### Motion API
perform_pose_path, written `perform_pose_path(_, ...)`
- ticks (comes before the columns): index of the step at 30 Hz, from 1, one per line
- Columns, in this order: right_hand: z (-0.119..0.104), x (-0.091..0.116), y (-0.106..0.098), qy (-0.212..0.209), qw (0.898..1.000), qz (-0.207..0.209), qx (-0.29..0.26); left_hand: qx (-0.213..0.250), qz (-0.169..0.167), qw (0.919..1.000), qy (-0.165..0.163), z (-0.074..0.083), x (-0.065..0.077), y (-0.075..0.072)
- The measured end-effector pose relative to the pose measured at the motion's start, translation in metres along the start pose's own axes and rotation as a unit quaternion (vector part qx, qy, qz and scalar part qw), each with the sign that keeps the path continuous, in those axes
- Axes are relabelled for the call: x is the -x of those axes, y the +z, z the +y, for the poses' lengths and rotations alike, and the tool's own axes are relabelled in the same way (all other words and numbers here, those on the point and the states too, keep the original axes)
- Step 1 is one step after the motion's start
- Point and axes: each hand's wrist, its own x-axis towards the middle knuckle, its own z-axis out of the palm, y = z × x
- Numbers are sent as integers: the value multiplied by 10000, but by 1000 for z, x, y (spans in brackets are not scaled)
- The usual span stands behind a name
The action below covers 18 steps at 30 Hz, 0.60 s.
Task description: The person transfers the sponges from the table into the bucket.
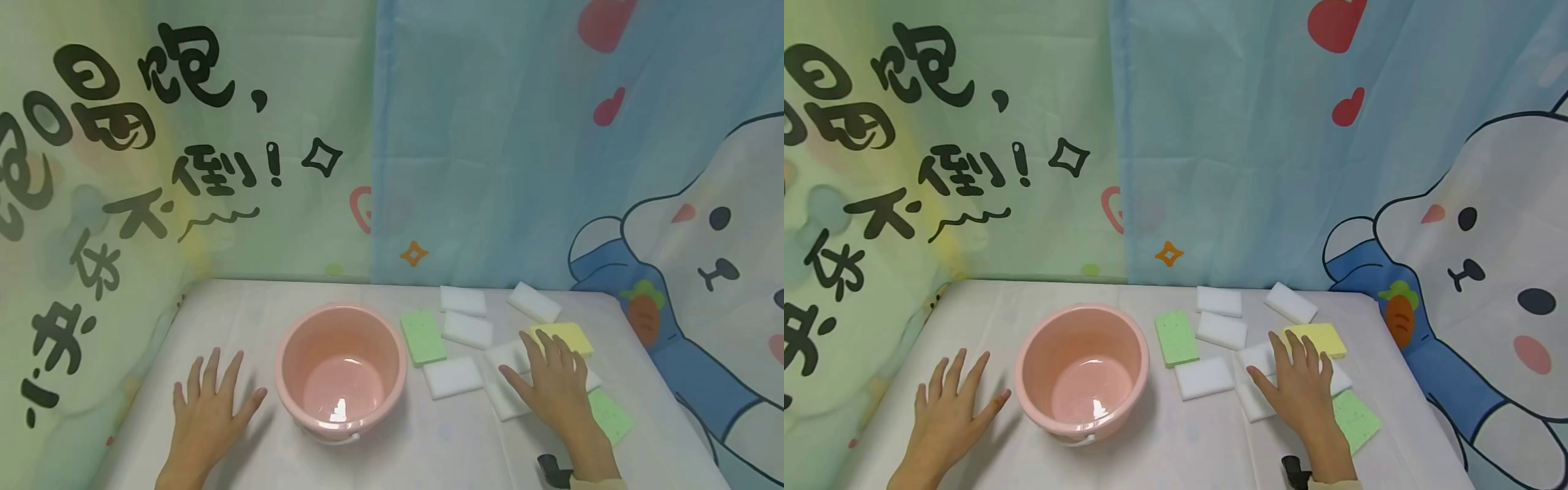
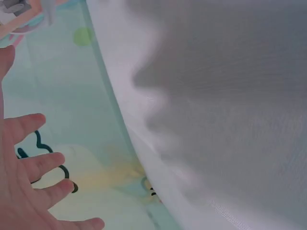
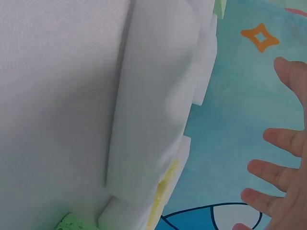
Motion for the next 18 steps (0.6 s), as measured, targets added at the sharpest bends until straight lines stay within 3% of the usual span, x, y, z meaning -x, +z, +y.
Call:
perform_pose_path(11, -6, -4, -1, -322, 9992, -107, -220, 610, 430, 9968, 291, 4, -2, -2)
perform_pose_path(18, -11, -9, 2, -756, 9954, -55, -580, 1217, 716, 9888, 492, 10, -6, -5)
